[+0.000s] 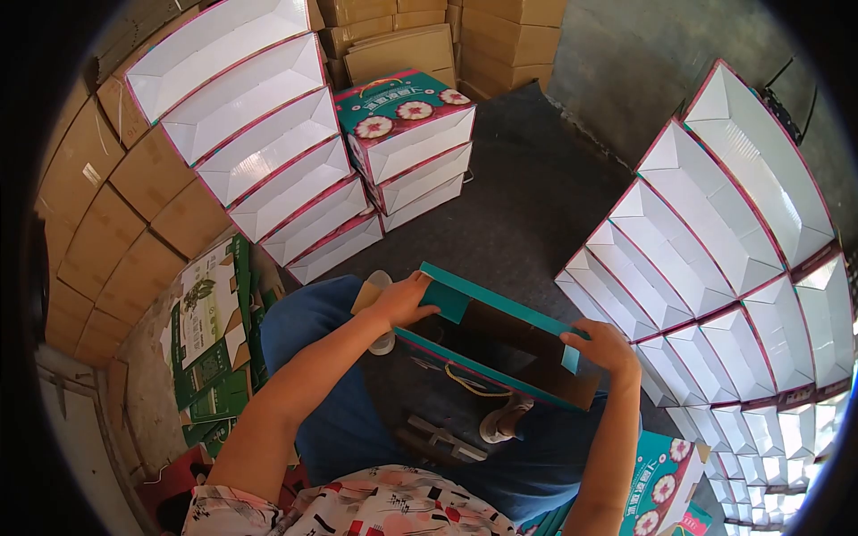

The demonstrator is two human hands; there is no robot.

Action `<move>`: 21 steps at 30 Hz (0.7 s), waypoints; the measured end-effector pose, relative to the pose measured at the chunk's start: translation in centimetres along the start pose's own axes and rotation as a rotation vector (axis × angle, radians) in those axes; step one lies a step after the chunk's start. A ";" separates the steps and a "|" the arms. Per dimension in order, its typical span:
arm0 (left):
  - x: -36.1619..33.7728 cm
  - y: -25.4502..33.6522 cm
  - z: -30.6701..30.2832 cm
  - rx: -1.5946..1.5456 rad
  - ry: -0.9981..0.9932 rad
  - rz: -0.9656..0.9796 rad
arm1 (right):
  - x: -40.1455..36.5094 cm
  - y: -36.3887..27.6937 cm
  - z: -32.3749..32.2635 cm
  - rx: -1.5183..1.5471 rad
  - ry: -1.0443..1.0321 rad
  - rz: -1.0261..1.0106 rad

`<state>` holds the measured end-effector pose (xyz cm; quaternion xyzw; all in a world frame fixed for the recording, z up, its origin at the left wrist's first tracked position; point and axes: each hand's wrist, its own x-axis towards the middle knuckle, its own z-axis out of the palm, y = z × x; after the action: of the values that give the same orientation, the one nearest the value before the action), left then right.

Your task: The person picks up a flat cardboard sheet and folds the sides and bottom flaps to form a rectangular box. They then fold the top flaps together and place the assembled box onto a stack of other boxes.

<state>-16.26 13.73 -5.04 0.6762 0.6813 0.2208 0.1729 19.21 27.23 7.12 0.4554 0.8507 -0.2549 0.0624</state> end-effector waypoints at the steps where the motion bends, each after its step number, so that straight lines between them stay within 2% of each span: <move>1: 0.0 0.1 -0.1 -0.002 -0.001 -0.002 | 0.0 0.0 0.0 0.000 -0.004 -0.003; 10: -0.2 -0.3 0.4 0.016 0.034 0.046 | 0.3 2.2 -0.3 0.167 -0.069 -0.118; 13: -0.1 -0.2 0.5 0.017 0.035 0.058 | 0.7 1.7 0.8 -0.082 0.048 -0.053; 16: -0.1 -0.4 0.6 0.007 0.038 0.066 | 1.4 -0.3 1.9 -0.329 0.040 0.058; 19: 0.0 -0.3 0.4 -0.006 0.008 0.028 | 1.9 -0.4 3.5 -0.434 0.158 0.023; 21: 0.1 -0.9 0.9 0.027 0.011 0.041 | 1.9 -0.3 4.0 -0.469 0.152 0.006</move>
<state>-16.51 13.93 -6.27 0.6910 0.6712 0.2188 0.1553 17.42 26.52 3.11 0.4489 0.8875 -0.0150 0.1029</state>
